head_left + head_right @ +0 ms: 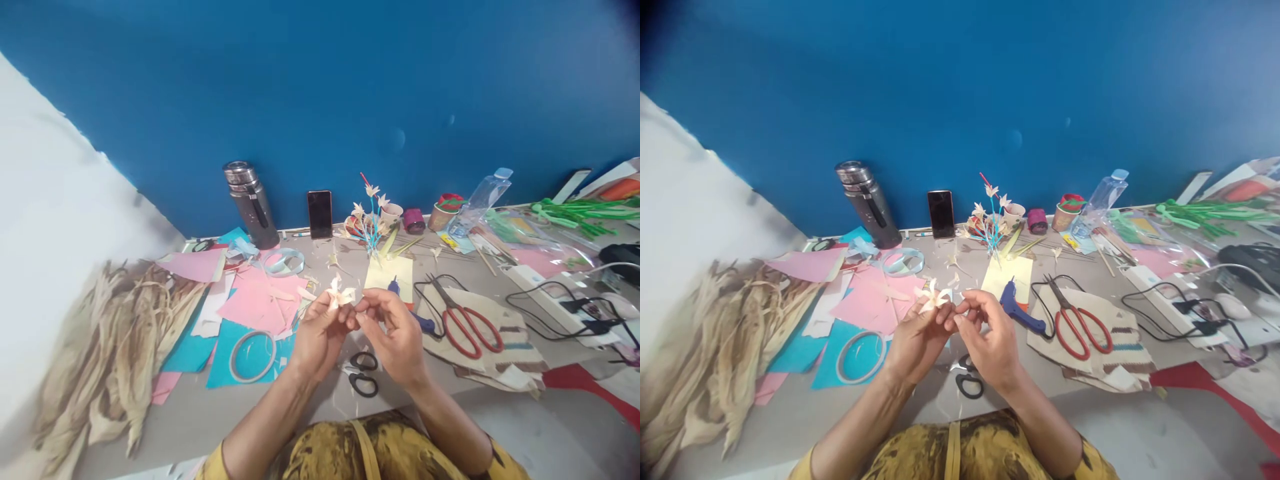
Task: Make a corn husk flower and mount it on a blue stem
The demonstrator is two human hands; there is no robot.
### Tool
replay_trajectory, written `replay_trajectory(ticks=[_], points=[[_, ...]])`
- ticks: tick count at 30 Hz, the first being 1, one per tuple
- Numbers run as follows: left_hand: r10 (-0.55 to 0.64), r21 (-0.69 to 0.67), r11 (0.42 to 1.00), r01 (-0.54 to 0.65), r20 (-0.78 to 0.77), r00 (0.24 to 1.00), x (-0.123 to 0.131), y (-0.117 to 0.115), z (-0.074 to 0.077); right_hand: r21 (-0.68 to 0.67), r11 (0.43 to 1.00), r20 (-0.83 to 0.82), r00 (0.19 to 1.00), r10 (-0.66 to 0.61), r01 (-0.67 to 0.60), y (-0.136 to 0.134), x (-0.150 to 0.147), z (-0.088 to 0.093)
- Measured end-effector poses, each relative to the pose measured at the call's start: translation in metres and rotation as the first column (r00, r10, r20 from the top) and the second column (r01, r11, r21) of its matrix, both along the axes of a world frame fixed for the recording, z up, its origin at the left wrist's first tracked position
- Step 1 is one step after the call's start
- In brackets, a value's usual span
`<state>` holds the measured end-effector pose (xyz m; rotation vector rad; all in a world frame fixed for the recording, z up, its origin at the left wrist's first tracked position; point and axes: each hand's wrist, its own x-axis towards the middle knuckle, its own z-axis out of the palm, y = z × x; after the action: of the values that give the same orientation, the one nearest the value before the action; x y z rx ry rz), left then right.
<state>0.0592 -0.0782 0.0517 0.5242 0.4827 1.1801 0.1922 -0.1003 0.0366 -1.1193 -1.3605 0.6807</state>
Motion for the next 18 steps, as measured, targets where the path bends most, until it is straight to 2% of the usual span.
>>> replay_trajectory(ticks=[4,8,18], points=[[0.061,-0.017,0.998,-0.062,-0.038,0.997,0.001,0.003,0.002,-0.035,0.999,0.000,1.000,-0.002,0.002,0.006,-0.003,-0.002],[0.168,-0.036,0.984,-0.172,-0.099,0.981,0.003,0.006,-0.001,-0.026,1.000,0.002,1.000,-0.001,0.001,0.010,-0.008,0.000],[0.191,-0.032,0.980,-0.198,-0.152,0.970,-0.001,0.010,-0.007,-0.069,0.997,-0.062,0.998,0.025,-0.029,0.014,-0.019,0.006]])
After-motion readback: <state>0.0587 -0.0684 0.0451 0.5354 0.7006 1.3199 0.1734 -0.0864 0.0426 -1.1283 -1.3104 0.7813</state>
